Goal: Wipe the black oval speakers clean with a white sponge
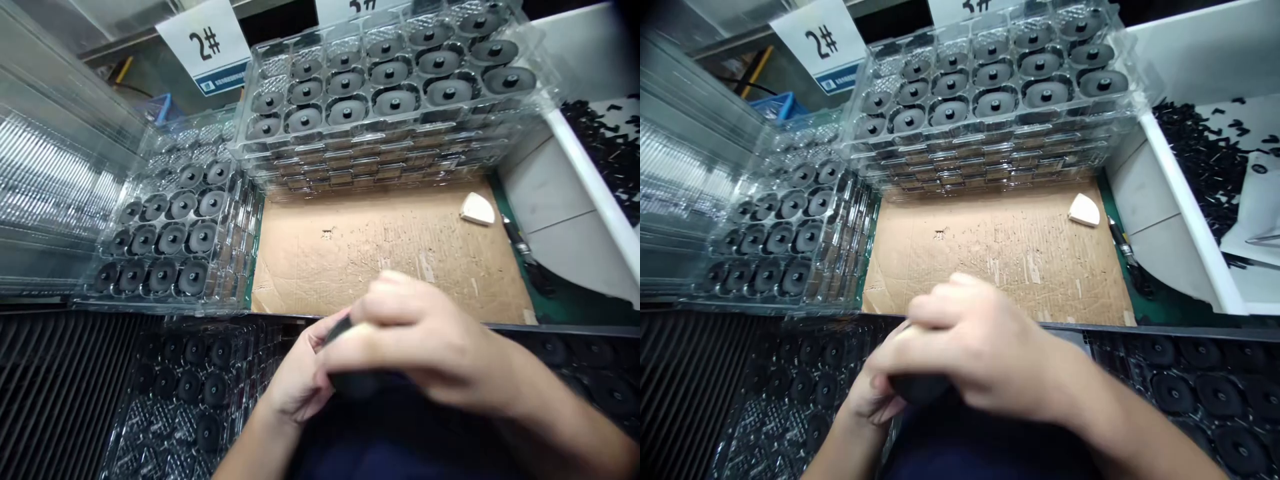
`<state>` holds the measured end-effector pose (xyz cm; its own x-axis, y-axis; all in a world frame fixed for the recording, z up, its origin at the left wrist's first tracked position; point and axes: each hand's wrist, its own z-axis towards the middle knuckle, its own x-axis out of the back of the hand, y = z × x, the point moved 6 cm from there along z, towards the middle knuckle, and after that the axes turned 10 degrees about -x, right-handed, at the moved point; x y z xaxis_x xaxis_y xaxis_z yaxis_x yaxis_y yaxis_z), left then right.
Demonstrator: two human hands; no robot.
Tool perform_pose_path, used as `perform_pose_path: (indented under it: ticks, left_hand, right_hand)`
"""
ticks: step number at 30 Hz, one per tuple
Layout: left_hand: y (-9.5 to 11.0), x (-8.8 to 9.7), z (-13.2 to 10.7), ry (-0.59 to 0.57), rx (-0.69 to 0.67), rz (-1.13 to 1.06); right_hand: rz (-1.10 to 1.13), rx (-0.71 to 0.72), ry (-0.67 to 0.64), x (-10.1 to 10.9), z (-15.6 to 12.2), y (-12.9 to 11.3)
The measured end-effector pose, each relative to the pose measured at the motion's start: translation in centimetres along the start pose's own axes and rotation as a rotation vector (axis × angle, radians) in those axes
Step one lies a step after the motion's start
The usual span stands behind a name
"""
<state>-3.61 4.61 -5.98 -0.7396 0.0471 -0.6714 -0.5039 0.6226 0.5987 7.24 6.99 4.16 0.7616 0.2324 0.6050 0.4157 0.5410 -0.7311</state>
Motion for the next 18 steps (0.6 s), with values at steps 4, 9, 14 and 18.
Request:
perform_pose_path:
  ticks: [4, 9, 14, 18]
  left_hand:
    - [0.8, 0.3, -0.3, -0.098, -0.124, -0.1]
    - [0.8, 1.1, -0.1, -0.009, -0.2, -0.032]
    - [1.7, 0.1, 0.1, 0.027, -0.346, 0.094]
    - [2.8, 0.3, -0.4, 0.162, -0.539, 0.209]
  right_hand:
    - [-0.002, -0.441, 0.266, -0.2, -3.0, 5.5]
    - [0.282, -0.874, 0.224, -4.1, -8.1, 9.4]
    - [0.174, -0.793, 0.501, -1.1, -6.0, 5.3]
    - [0.123, -0.435, 0.441, -0.5, -2.4, 0.6]
